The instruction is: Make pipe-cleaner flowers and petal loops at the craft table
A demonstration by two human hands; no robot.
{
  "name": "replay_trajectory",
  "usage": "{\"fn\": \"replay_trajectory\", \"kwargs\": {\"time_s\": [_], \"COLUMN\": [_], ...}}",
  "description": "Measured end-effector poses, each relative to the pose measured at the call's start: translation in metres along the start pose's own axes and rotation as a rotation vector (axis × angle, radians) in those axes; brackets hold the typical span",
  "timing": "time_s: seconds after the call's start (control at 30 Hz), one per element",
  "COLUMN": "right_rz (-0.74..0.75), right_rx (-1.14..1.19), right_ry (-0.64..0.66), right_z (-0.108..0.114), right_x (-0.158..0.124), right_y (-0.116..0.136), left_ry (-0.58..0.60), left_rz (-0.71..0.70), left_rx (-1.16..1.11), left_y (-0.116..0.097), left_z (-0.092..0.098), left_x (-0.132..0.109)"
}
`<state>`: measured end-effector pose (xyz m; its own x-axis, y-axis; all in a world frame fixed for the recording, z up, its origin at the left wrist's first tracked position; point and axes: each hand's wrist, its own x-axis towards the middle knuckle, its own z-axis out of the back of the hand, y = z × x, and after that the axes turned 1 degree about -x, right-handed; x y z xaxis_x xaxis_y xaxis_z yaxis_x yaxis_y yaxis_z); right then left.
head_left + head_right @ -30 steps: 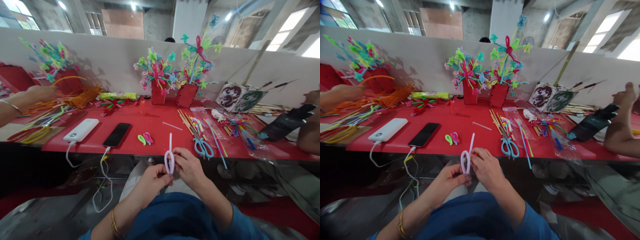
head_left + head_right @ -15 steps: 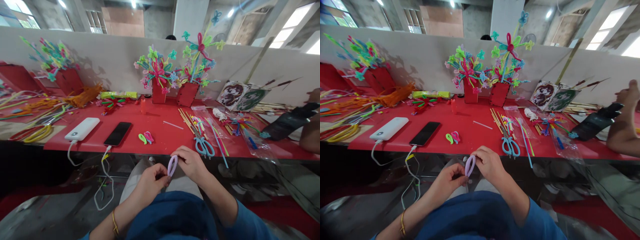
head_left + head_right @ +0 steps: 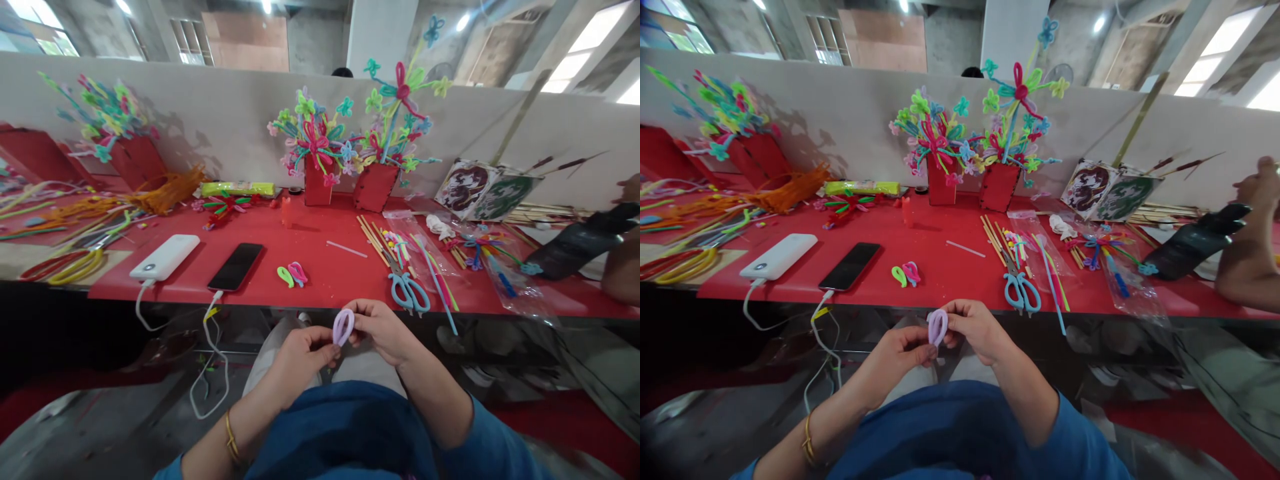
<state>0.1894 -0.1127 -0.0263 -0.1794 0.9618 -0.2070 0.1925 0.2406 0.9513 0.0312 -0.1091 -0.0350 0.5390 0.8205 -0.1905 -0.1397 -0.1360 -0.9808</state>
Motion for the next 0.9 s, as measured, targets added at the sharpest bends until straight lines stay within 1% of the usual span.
{"fn": "replay_trajectory", "kwargs": {"time_s": [0.1, 0.27, 0.33, 0.47, 0.63, 0.7, 0.77, 0.83, 0.9], "right_rz": [-0.005, 0.029, 0.048, 0.144, 0.208, 0.223, 0.226, 0.225, 0.231], "right_rx": [-0.011, 0.003, -0.029, -0.165, -0.105, -0.082, -0.084, -0.112, -0.176], "right_ry": [0.001, -0.013, -0.023, -0.131, -0.209, -0.208, -0.173, -0.136, -0.129], "right_z": [0.001, -0.002, -0.003, -0.007, -0.014, -0.017, -0.019, -0.02, -0.021], "right_x": [0.0, -0.004, -0.006, -0.007, -0.006, -0.006, -0.006, -0.007, -0.007], "right_y": [-0.001, 0.001, 0.003, 0.003, -0.002, -0.002, -0.001, 0.001, 0.003], "left_ry": [-0.013, -0.045, -0.063, -0.108, -0.147, -0.154, -0.148, -0.129, -0.121], "left_rz": [0.036, 0.068, 0.075, 0.087, 0.096, 0.097, 0.09, 0.068, 0.04], "left_rx": [0.008, -0.035, -0.057, -0.088, -0.112, -0.133, -0.159, -0.19, -0.212], "left_y": [0.002, 0.004, 0.005, 0.005, 0.003, 0.003, 0.003, 0.004, 0.004], "left_z": [0.0, -0.002, -0.004, -0.004, -0.005, -0.005, -0.006, -0.007, -0.008], "left_x": [0.001, 0.003, 0.003, 0.003, 0.003, 0.003, 0.004, 0.004, 0.004]}}
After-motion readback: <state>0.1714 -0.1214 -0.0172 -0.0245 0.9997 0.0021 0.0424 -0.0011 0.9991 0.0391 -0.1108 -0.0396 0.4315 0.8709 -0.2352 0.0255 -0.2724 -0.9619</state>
